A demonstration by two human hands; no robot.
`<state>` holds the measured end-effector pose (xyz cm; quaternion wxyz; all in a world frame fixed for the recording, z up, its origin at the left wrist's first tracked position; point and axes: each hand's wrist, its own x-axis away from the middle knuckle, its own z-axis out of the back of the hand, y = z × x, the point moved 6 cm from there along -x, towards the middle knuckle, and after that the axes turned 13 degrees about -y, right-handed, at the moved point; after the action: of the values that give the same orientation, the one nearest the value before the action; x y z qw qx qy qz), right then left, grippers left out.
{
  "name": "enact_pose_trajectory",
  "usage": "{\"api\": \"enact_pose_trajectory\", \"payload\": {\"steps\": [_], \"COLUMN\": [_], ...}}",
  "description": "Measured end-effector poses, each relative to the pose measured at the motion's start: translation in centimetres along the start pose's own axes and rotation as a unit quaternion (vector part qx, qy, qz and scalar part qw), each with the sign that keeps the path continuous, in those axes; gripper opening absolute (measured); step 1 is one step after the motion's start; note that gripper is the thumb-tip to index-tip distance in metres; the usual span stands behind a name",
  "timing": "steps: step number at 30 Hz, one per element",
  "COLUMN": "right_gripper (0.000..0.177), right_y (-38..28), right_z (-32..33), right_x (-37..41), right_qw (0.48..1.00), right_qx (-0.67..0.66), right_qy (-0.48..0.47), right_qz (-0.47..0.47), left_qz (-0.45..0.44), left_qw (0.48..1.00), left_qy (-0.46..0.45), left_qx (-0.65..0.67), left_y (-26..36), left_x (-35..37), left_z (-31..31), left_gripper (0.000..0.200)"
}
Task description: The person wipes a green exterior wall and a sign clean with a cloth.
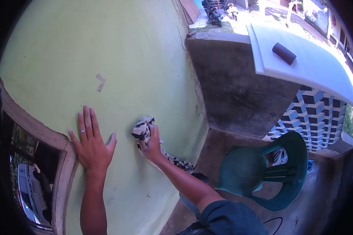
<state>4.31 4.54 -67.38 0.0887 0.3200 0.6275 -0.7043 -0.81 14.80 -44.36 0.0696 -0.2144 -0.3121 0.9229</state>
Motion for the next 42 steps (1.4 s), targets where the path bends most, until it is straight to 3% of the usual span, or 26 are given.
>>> {"api": "enact_pose_trajectory", "payload": {"steps": [2, 4, 6, 8, 9, 11, 12, 14, 15, 17, 18, 20, 23, 25, 28, 29, 34, 37, 39, 41, 42], "right_gripper": [0.043, 0.050, 0.047, 0.048, 0.048, 0.054, 0.054, 0.059, 0.070, 0.071, 0.073, 0.077, 0.080, 0.084, 0.088, 0.074, 0.076, 0.079, 0.081, 0.080, 0.080], "right_y": [3.3, 7.8, 10.4, 13.4, 14.7, 19.4, 21.5, 25.4, 23.8, 22.1, 20.8, 16.4, 9.5, 6.8, -0.4, -2.0, -9.5, -12.6, -11.5, -9.6, -9.7], "right_z": [-0.4, -1.1, -0.9, 0.2, 0.9, 2.6, 3.2, 3.6, 3.6, 2.5, 1.2, -0.5, -2.2, -4.4, -5.2, -5.7, -6.6, -5.4, -5.3, -4.2, -3.1], "right_x": [1.2, 2.0, 2.3, 2.5, 2.5, 3.3, 3.5, 5.9, 6.1, 8.3, 9.9, 13.1, 15.6, 18.2, 20.2, 20.8, 20.8, 18.9, 19.1, 20.7, 21.1], "right_qw": [0.998, 0.974, 0.971, 0.926, 0.923, 0.900, 0.901, 0.865, 0.850, 0.850, 0.851, 0.843, 0.832, 0.770, 0.738, 0.714, 0.711, 0.769, 0.785, 0.820, 0.816], "right_qx": [-0.044, -0.207, -0.204, -0.287, -0.291, -0.242, -0.242, -0.183, -0.255, -0.267, -0.279, -0.310, -0.436, -0.538, -0.573, -0.609, -0.576, -0.443, -0.392, -0.239, -0.233], "right_qy": [0.022, 0.059, 0.089, 0.184, 0.184, 0.225, 0.219, 0.164, 0.106, 0.084, 0.056, 0.024, -0.007, -0.113, -0.216, -0.238, -0.321, -0.374, -0.400, -0.420, -0.425], "right_qz": [-0.033, -0.074, -0.086, -0.164, -0.170, -0.285, -0.287, -0.438, -0.448, -0.446, -0.442, -0.440, -0.344, -0.325, -0.283, -0.250, -0.243, -0.268, -0.265, -0.307, -0.315], "left_qz": [0.009, -0.006, -0.070, -0.148, -0.174, -0.277, -0.316, -0.355, -0.352, -0.327, -0.328, -0.317, -0.290, -0.265, -0.224, -0.205, -0.152, -0.151, -0.160, -0.177, -0.200], "left_qw": [0.998, 0.999, 0.997, 0.987, 0.981, 0.950, 0.938, 0.921, 0.913, 0.892, 0.892, 0.893, 0.908, 0.928, 0.945, 0.945, 0.965, 0.972, 0.971, 0.969, 0.967], "left_qy": [0.037, 0.050, 0.032, -0.009, -0.025, -0.104, -0.128, -0.159, -0.188, -0.231, -0.235, -0.205, -0.167, -0.122, -0.060, -0.022, 0.057, 0.072, 0.101, 0.085, 0.074], "left_qx": [-0.045, -0.018, -0.003, 0.062, 0.080, 0.103, 0.064, 0.027, 0.084, 0.209, 0.203, 0.246, 0.253, 0.231, 0.232, 0.252, 0.207, 0.164, 0.144, 0.146, 0.141], "left_y": [0.6, 1.9, 4.4, 7.6, 9.7, 14.6, 16.8, 19.3, 19.6, 19.4, 18.8, 17.0, 14.7, 13.2, 10.1, 8.8, 2.8, 0.6, 0.9, 1.9, 2.7], "left_x": [0.3, 0.4, 0.8, 1.6, 2.5, 5.3, 7.0, 10.8, 12.1, 13.5, 14.2, 15.3, 17.7, 19.5, 23.7, 24.6, 27.4, 26.4, 25.9, 25.5, 25.5], "left_z": [-0.7, -1.5, -3.6, -6.0, -7.9, -13.7, -17.0, -20.7, -21.7, -22.0, -21.9, -21.1, -21.1, -21.5, -21.3, -20.6, -17.7, -18.0, -18.0, -18.6, -19.1], "left_gripper": [0.095, 0.092, 0.088, 0.077, 0.074, 0.075, 0.078, 0.080, 0.082, 0.084, 0.084, 0.082, 0.080, 0.079, 0.077, 0.076, 0.062, 0.048, 0.029, 0.027, 0.025]}}
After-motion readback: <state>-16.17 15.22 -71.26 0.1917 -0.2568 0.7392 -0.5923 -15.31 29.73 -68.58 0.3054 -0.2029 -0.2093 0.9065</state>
